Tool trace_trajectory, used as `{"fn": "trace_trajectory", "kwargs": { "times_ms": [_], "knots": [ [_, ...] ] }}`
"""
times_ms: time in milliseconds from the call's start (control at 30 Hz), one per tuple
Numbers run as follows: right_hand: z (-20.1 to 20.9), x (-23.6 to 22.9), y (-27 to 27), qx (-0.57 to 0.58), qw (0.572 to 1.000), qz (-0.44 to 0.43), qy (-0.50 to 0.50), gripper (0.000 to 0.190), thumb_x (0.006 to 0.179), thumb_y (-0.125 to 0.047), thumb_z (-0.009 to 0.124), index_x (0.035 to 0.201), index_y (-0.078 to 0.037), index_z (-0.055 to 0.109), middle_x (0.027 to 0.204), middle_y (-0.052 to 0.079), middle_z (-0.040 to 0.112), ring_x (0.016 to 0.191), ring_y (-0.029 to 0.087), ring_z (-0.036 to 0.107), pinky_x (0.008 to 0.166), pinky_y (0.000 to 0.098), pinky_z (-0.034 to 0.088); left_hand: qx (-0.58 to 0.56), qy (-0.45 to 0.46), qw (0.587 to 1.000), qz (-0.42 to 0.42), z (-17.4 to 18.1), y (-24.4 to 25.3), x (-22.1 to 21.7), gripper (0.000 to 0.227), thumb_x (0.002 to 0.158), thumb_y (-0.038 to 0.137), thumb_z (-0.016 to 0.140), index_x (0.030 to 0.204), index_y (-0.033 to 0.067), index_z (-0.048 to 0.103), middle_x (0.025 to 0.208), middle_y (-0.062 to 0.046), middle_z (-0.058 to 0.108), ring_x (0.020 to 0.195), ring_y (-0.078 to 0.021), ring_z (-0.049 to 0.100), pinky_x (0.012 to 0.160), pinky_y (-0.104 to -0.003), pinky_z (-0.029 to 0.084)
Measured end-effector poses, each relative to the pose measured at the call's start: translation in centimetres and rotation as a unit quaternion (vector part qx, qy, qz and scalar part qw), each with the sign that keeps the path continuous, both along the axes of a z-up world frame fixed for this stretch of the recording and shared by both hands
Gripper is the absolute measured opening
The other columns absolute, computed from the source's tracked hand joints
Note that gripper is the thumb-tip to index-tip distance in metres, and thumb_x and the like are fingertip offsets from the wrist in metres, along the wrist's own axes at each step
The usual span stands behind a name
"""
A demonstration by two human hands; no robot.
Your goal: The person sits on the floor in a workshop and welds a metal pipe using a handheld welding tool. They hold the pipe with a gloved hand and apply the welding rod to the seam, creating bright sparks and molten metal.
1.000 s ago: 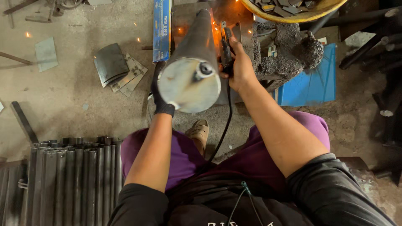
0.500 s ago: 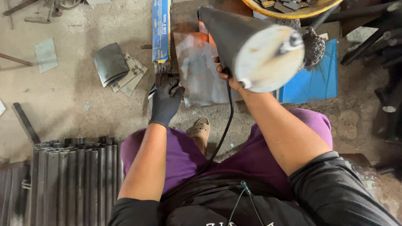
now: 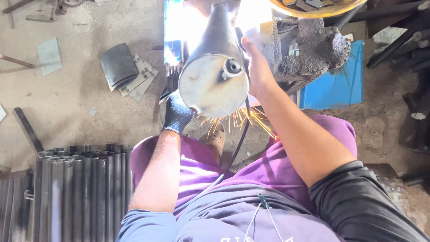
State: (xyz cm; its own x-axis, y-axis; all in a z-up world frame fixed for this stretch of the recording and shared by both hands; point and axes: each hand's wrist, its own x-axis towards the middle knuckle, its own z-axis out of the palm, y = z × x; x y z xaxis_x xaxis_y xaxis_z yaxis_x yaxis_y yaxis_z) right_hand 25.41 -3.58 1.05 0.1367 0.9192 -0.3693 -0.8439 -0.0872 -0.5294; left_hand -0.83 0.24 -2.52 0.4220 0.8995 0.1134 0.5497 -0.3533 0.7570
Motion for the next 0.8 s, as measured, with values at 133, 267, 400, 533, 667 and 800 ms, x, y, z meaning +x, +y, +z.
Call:
{"fn": "trace_trajectory", "kwargs": {
  "times_ms": [133, 267, 400, 533, 667, 800],
  "knots": [
    [0.2, 0.2, 0.2, -0.07, 0.997, 0.004, -0.03, 0.053, 0.099, -0.046, 0.054, 0.133, -0.005, 0.051, 0.116, 0.018, 0.073, 0.104, 0.027, 0.074, 0.097, 0.0456, 0.059, -0.022, -0.035, 0.999, -0.011, 0.4, -0.3, 0.3, 0.021, 0.089, 0.005, 0.069, 0.11, 0.0015, 0.073, 0.099, -0.016, 0.078, 0.094, -0.0237, 0.078, 0.085, -0.034, 0.058],
    [-1.7, 0.4, -0.1, -0.033, 0.999, 0.006, -0.036, 0.049, 0.099, -0.047, 0.054, 0.127, -0.008, 0.052, 0.108, 0.016, 0.071, 0.092, 0.025, 0.07, 0.084, 0.0416, 0.053, -0.059, -0.04, 0.997, 0.04, 0.4, -0.3, 1.0, 0.025, 0.089, 0.014, 0.068, 0.11, 0.0021, 0.074, 0.091, -0.012, 0.078, 0.083, -0.0181, 0.075, 0.078, -0.031, 0.057],
    [-3.6, 1.0, -0.3, -0.042, 0.998, -0.013, -0.048, 0.044, 0.098, -0.048, 0.053, 0.121, -0.01, 0.053, 0.101, 0.013, 0.069, 0.081, 0.022, 0.066, 0.07, 0.0375, 0.047, -0.027, -0.013, 0.999, 0.035, 0.3, 0.0, 0.7, 0.026, 0.089, 0.022, 0.075, 0.107, 0.0028, 0.074, 0.086, -0.012, 0.076, 0.077, -0.018, 0.072, 0.074, -0.031, 0.056],
    [-5.4, 1.8, -0.5, -0.062, 0.994, -0.045, -0.082, 0.041, 0.098, -0.049, 0.053, 0.115, -0.012, 0.055, 0.093, 0.011, 0.067, 0.07, 0.02, 0.061, 0.057, 0.0335, 0.042, -0.034, 0.009, 0.998, 0.051, -0.1, 0.7, 0.3, 0.022, 0.092, 0.024, 0.073, 0.106, 0.0068, 0.074, 0.085, -0.013, 0.075, 0.075, -0.0216, 0.073, 0.072, -0.034, 0.055],
    [-5.4, 2.4, -0.5, -0.089, 0.988, -0.049, -0.119, 0.038, 0.098, -0.051, 0.052, 0.109, -0.014, 0.056, 0.085, 0.009, 0.065, 0.058, 0.017, 0.057, 0.043, 0.0295, 0.036, 0.06, 0.01, 0.994, 0.092, -0.1, 2.0, -0.2, 0.017, 0.092, 0.023, 0.073, 0.101, 0.0093, 0.078, 0.091, -0.016, 0.075, 0.084, -0.0284, 0.075, 0.076, -0.037, 0.057],
    [-4.2, 2.6, -1.8, -0.093, 0.978, -0.012, -0.187, 0.041, 0.095, -0.055, 0.058, 0.107, -0.015, 0.058, 0.085, 0.006, 0.063, 0.057, 0.015, 0.055, 0.042, 0.028, 0.035, 0.095, -0.001, 0.981, 0.167, -0.3, 3.9, -0.8, 0.02, 0.092, 0.026, 0.071, 0.098, 0.0074, 0.076, 0.092, -0.017, 0.076, 0.085, -0.0317, 0.075, 0.078, -0.039, 0.058]
  ]
}}
